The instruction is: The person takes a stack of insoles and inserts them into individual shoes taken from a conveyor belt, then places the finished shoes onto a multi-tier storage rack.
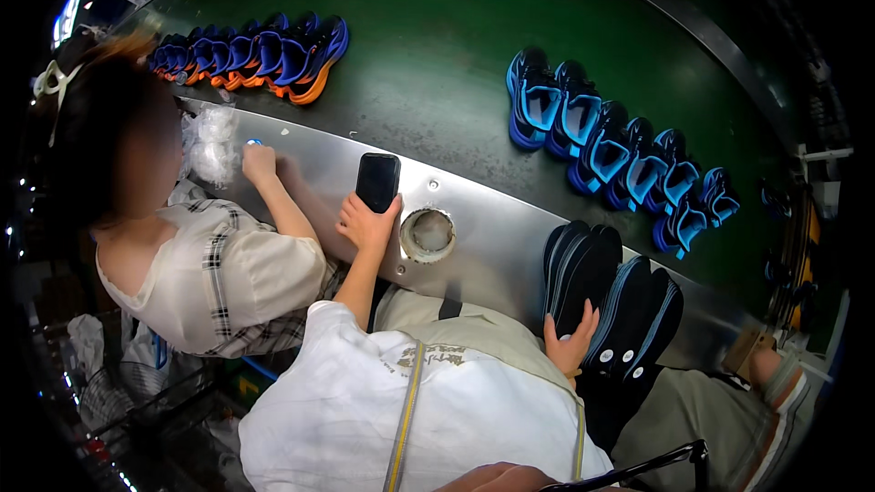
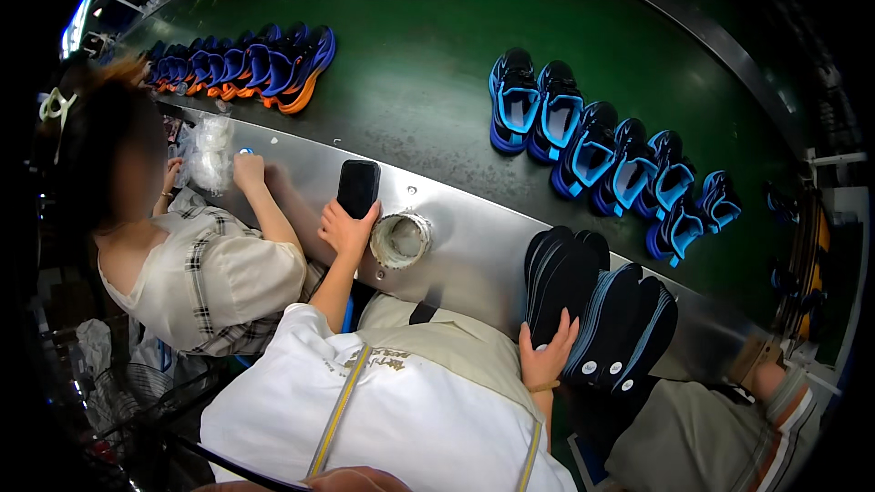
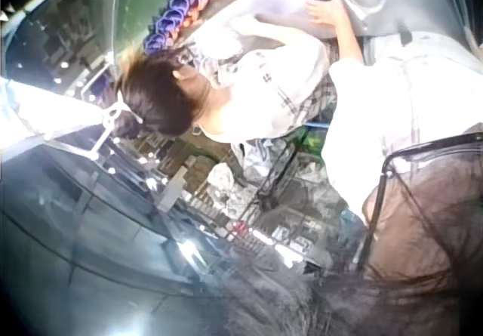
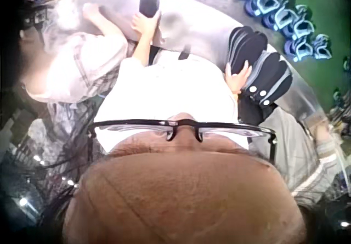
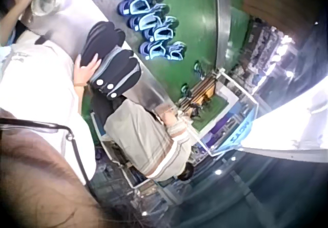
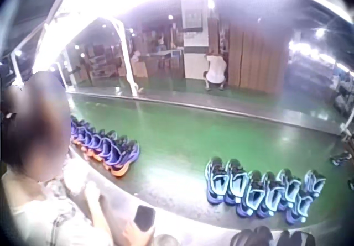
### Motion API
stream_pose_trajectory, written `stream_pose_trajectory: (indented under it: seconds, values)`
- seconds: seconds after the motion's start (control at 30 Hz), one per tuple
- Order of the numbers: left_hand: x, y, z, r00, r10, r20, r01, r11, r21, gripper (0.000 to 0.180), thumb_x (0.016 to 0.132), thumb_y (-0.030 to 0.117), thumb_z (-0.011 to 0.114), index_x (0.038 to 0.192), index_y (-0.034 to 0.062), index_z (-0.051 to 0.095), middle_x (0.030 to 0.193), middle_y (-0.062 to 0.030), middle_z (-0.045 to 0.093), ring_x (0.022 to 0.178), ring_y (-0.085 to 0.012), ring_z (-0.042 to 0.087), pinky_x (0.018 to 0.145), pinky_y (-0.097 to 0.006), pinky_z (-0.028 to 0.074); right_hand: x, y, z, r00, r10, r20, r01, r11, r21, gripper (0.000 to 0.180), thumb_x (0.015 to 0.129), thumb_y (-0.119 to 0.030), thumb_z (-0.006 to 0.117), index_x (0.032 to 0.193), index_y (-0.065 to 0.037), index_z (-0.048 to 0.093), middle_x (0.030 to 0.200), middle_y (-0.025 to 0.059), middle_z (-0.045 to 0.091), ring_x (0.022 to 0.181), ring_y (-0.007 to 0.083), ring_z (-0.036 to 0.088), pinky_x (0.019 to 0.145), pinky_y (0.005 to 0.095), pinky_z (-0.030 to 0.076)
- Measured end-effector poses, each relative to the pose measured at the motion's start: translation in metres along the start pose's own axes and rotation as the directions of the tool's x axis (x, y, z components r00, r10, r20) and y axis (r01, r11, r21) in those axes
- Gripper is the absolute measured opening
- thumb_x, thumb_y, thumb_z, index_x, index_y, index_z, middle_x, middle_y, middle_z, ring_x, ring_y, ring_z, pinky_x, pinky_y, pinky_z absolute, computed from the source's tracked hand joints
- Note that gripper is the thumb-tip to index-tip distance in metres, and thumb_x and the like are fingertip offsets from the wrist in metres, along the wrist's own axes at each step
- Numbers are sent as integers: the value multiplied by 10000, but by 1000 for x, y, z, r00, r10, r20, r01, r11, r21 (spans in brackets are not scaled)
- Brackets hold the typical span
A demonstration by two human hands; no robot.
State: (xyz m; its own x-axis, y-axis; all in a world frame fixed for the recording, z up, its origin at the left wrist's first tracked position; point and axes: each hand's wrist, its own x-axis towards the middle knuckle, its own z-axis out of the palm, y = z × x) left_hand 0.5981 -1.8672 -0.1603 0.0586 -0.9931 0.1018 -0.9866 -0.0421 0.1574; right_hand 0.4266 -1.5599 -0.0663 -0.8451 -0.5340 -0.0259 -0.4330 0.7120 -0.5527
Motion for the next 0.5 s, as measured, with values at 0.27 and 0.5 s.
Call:
stream_pose_trajectory:
  seconds: [0.27, 0.5]
  values:
    - [6, -5, 13, 1000, 15, 3, -15, 1000, -27, 775, 558, 590, 589, 1044, 12, 414, 1021, -132, 459, 962, -284, 422, 787, -450, 291, 7, 11, -8, 984, 75, 163, -83, 996, 40, 749, 625, -221, 686, 1233, -49, 285, 1224, 288, 264, 1139, 411, 281, 922, 420, 264]
    - [8, -10, -11, 991, 89, 101, -94, 994, 49, 803, 617, 572, 580, 1153, 13, 369, 1127, -174, 386, 1018, -327, 393, 848, -420, 292, 17, 3, -39, 942, 84, 325, -126, 986, 113, 758, 716, -171, 586, 1288, 13, 124, 1304, 244, 187, 1207, 359, 208, 967, 371, 215]
